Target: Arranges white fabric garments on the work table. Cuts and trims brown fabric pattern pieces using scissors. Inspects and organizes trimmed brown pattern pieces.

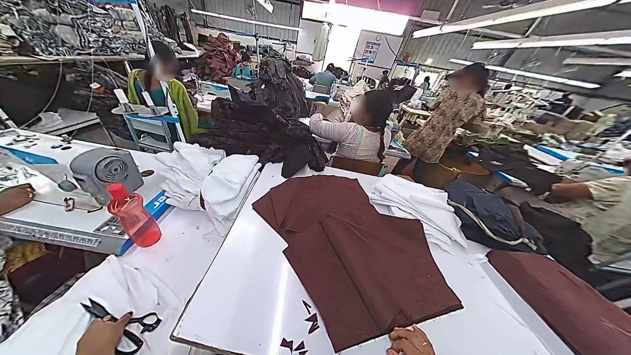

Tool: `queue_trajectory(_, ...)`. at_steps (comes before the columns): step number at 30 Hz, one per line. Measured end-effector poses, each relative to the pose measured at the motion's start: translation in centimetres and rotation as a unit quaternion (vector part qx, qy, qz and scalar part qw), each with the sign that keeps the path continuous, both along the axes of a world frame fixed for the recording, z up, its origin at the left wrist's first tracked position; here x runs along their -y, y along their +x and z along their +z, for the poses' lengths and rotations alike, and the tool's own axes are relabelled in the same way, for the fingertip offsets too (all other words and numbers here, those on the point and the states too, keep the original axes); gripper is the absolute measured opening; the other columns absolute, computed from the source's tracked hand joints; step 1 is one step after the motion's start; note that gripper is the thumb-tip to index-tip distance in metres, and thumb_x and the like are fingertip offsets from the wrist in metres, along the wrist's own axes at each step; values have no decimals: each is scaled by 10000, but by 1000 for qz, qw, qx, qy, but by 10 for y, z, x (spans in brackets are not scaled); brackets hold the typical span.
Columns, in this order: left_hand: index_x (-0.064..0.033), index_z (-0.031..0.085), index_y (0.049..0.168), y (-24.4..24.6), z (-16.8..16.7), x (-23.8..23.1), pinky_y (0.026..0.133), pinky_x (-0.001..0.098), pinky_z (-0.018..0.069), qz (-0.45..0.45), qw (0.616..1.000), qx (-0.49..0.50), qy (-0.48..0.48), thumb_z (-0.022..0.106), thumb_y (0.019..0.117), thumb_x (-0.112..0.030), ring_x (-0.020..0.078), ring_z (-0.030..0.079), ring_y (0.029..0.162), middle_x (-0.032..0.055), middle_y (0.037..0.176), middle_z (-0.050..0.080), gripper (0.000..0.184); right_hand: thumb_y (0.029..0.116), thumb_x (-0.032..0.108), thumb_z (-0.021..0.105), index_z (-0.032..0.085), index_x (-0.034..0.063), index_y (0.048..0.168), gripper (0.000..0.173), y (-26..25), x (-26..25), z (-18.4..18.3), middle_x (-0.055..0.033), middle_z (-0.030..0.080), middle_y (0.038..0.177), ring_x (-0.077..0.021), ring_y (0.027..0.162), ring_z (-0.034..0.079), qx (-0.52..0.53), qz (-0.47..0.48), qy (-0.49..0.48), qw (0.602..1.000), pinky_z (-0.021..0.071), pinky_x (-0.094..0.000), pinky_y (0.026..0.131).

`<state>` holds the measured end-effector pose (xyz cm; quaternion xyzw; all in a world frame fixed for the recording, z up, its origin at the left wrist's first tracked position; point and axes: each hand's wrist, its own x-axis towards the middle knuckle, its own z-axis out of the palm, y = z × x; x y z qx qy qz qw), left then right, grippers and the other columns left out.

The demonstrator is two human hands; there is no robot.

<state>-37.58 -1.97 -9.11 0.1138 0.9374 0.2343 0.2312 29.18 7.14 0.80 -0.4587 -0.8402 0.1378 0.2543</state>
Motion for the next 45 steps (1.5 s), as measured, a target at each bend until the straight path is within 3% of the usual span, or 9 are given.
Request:
queue_trajectory(5, 152, 531, 1333, -23, -21, -11, 1068, 630, 445, 20, 998, -36, -46, 741, 913, -336, 522, 500, 1332, 399, 1442, 461, 677, 965, 238, 597, 712, -51, 813, 346, 1, -3, -4, -251, 720, 1050, -452, 1063, 668, 0, -7, -2, 1000, 404, -633, 1059)
queue_trajectory(10, 115, 405, 1485, 3, 33, -26, 1093, 760, 304, 25, 985, -95, 142, 751, 935, -311, 636, 281, 1425, 444, 1569, 214, 778, 962, 249, 604, 715, -53, 819, 352, 3, -6, -6, -253, 722, 1062, -451, 1053, 675, -5, 7, -1, 1000, 420, -634, 1036)
queue_trajectory(18, 122, 550, 1365, 165, 129, -67, 1174, 676, 267, -211, 882, -211, 365, 702, 931, -172, 590, 284, 1455, 424, 1533, 330, 546, 945, 199, 594, 737, -34, 846, 291, 25, -39, 11, -206, 745, 934, -401, 981, 718, -39, 30, 77, 996, 361, -700, 1064)
queue_trajectory(21, 46, 534, 1430, 266, 136, -90, 1207, 606, 272, -353, 872, -83, 328, 732, 915, -219, 510, 269, 1500, 346, 1595, 301, 612, 930, 227, 579, 739, -67, 906, 335, 58, -97, 25, -258, 724, 1036, -456, 1060, 683, -19, -67, 109, 992, 458, -668, 987)
queue_trajectory(26, -66, 403, 1568, 392, 117, -103, 1238, 640, 80, -526, 837, -50, 139, 688, 945, -432, 464, 116, 1563, 286, 1669, 182, 777, 874, 412, 808, 409, -24, 1523, 878, 94, -166, 47, -320, 407, 1525, -497, 1406, 408, 63, -345, -219, 910, 369, -632, 1110)
queue_trajectory(30, -35, 496, 1503, 422, 118, -101, 1235, 641, 94, -536, 832, -91, 108, 650, 963, -260, 484, 129, 1555, 232, 1670, 244, 605, 945, 320, 746, 547, -25, 1398, 603, 95, -164, 52, -291, 636, 1298, -435, 1259, 595, 53, -295, -277, 913, 435, -591, 1077)
queue_trajectory(38, -87, 495, 1513, 498, 120, -111, 1234, 644, 61, -608, 783, -85, 104, 641, 957, -375, 472, 92, 1564, 194, 1676, 258, 643, 969, 224, 720, 650, -96, 1176, 387, 212, -146, 50, -325, 663, 1158, -453, 1157, 621, 0, -313, -286, 906, 428, -624, 1026)
queue_trajectory(43, 5, 510, 1473, 536, 116, -141, 1229, 650, 102, -621, 767, -76, 145, 680, 890, -562, 474, 200, 1541, 219, 1616, 375, 830, 923, 247, 758, 530, -62, 1403, 616, 248, -149, 55, -362, 526, 1385, -518, 1317, 493, 54, -359, -183, 914, 355, -676, 1082)
queue_trajectory(45, 17, 520, 1462, 533, 110, -144, 1238, 599, 163, -598, 773, -55, 206, 699, 892, -436, 440, 274, 1524, 247, 1599, 386, 750, 890, 238, 762, 479, -58, 1469, 710, 233, -140, 57, -383, 447, 1468, -579, 1364, 418, 85, -317, -78, 941, 272, -749, 1093)
